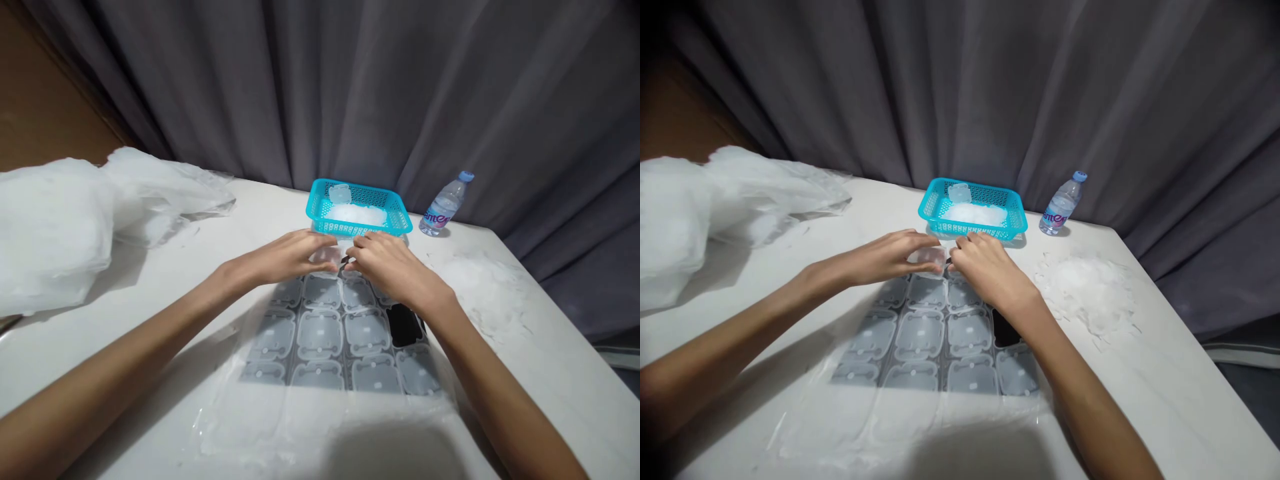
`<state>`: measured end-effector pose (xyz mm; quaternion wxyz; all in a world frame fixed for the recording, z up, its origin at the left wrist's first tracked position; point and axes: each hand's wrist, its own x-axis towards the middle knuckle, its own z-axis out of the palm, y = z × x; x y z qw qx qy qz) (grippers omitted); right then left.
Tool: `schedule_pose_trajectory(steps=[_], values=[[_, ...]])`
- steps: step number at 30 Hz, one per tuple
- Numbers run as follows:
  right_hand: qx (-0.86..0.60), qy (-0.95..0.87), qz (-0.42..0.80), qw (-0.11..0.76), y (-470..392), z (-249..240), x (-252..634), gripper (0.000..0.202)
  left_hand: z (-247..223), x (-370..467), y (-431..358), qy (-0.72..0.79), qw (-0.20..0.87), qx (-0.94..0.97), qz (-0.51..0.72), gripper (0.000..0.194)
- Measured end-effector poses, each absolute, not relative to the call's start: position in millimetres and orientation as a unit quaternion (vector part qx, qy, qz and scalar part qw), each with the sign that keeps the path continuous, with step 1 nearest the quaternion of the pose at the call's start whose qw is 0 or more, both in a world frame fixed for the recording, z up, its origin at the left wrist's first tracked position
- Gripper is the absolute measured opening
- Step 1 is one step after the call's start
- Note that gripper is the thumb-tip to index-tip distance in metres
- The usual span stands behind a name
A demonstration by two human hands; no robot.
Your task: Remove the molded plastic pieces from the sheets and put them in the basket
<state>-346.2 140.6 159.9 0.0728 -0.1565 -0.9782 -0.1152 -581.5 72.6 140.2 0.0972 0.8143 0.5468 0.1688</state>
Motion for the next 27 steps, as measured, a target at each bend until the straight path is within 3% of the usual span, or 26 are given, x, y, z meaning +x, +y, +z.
schedule_pose_trajectory(steps=[4, 9, 18, 23, 27], values=[[-0.141, -0.979, -0.123, 0.078, 137.6, 154.0, -351.5, 0.012, 145.4, -572.8, 69.8, 0.526, 0.089, 0.827, 0.177, 0.026], [-0.147, -0.981, -0.111, 0.053, 137.3, 153.1, -355.5, 0.013, 147.2, -574.6, 71.3, 0.547, 0.09, 0.814, 0.172, 0.035], [-0.19, -0.98, -0.04, 0.034, 148.2, 179.5, -333.4, 0.02, 146.7, -587.0, 73.0, 0.574, 0.223, 0.775, 0.143, 0.055], [-0.199, -0.98, -0.009, 0.013, 141.1, 170.4, -341.4, 0.022, 143.9, -583.3, 72.0, 0.555, 0.218, 0.79, 0.145, 0.063], [-0.191, -0.982, 0.002, 0.012, 140.7, 171.9, -340.5, 0.02, 136.4, -583.9, 72.5, 0.572, 0.196, 0.785, 0.134, 0.058]])
